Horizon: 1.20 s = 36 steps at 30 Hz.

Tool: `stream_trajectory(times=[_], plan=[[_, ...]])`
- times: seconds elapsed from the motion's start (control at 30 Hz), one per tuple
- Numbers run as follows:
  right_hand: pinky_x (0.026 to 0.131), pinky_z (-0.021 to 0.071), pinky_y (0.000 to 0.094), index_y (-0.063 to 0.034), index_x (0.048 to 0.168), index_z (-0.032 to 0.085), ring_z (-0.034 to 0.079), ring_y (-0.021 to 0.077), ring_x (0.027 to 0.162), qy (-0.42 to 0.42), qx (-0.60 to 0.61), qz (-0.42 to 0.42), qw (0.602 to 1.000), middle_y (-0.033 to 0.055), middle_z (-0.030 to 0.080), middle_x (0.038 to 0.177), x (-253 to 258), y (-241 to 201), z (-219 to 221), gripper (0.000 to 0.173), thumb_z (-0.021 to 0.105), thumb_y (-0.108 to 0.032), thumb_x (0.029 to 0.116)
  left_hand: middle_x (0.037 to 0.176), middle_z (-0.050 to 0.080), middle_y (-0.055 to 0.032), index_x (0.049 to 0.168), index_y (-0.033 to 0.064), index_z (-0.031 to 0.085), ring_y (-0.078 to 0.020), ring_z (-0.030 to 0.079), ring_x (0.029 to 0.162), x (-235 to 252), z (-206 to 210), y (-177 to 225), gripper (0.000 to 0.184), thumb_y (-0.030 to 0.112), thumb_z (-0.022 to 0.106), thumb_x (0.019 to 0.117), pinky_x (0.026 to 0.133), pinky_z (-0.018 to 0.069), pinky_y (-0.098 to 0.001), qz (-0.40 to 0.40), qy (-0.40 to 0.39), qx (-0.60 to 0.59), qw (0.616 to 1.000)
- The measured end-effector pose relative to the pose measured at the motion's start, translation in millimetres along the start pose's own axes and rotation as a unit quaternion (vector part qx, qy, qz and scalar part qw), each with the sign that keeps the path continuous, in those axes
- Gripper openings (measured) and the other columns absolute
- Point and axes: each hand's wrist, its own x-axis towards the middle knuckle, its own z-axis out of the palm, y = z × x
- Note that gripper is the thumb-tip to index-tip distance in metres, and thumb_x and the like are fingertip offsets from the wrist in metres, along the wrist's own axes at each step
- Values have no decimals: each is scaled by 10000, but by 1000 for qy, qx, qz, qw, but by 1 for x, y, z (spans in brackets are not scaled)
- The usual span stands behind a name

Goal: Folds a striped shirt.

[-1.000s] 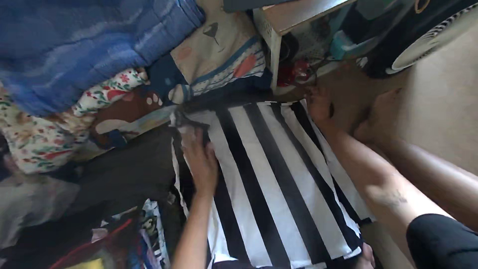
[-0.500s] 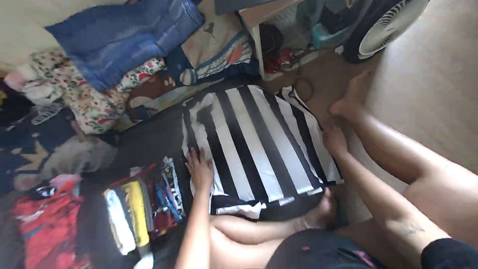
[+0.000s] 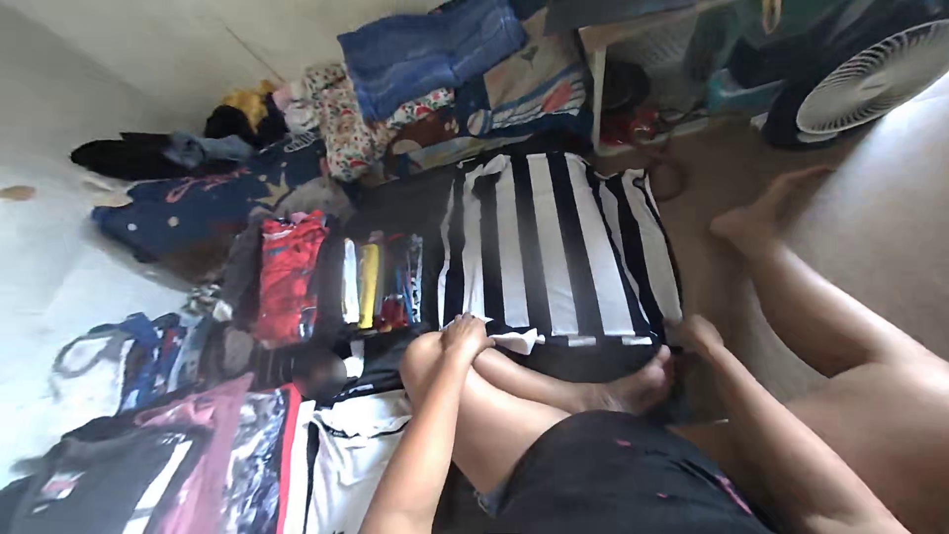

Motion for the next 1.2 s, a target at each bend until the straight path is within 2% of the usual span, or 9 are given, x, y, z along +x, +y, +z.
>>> stream_trajectory(times=[0.17,0.3,0.43,0.57,0.67,0.77,0.93,1.03,1.2], plan=[[1116,374,642,42,1476,461,507,481,1338,9,94,-52,994,338,540,1404,1,14,-29,595,669,-257,1005,1541,406,-299,1657,189,161,-487,495,1349,13,-1,7,1002,277,783,877,1060,447,-630,-36,15,-37,999],[1007,492,587,-16,1545,367,582,446,1235,52,211,-107,970,323,507,1438,-2,26,-65,654,677,-172,991,1301,624,-292,1313,-20,616,-463,584,1254,3,-7,-2,438,190,706,939,1027,464,-638,-8,28,-43,999],[785,518,311,-95,1392,552,619,119,929,26,403,-137,905,79,642,1237,-12,12,-105,340,512,-217,1076,1264,657,-281,1223,-29,696,-438,593,1254,-26,-51,-37,326,189,674,981,1089,423,-604,24,52,-105,993],[769,536,203,-130,1331,571,625,19,840,-27,498,-191,846,-54,652,1033,29,-15,-148,320,469,-310,1086,1111,703,-250,1153,-34,718,-373,669,1055,-32,-113,-77,238,126,687,981,981,491,-570,83,91,-230,965],[911,538,218,-140,1426,513,658,40,1025,-66,507,-261,818,-47,669,1215,60,-66,-177,361,412,-252,1098,1090,708,-241,1124,-40,713,-375,670,1032,12,-161,-94,226,133,695,979,953,501,-607,113,197,-303,926],[950,543,229,-144,1498,431,665,57,1133,-67,462,-289,836,-37,597,1442,102,-115,-181,411,420,-183,1089,1260,637,-302,1322,-42,608,-441,602,1204,81,-194,-90,439,279,643,1025,1056,436,-628,45,273,-352,894],[1004,502,468,50,1420,506,656,303,1132,63,253,-222,939,234,646,1308,161,-157,-139,449,533,-240,1080,1288,605,-354,1408,-44,537,-510,610,1181,159,-129,-79,747,599,369,1067,998,472,-679,-63,162,-387,905],[1020,422,705,87,1288,619,593,521,1173,155,167,-244,943,365,613,1250,200,-145,-111,443,606,-285,1047,1260,628,-324,1358,-31,575,-478,609,1186,170,-95,-92,669,520,642,984,1027,456,-649,-83,154,-335,926],[1063,422,654,45,1466,458,561,484,1258,168,213,-225,936,343,553,1369,183,-148,-94,570,408,-399,1113,1221,652,-285,1261,-56,636,-400,618,1159,147,-74,-107,503,333,737,958,1016,466,-574,-98,126,-359,920]])
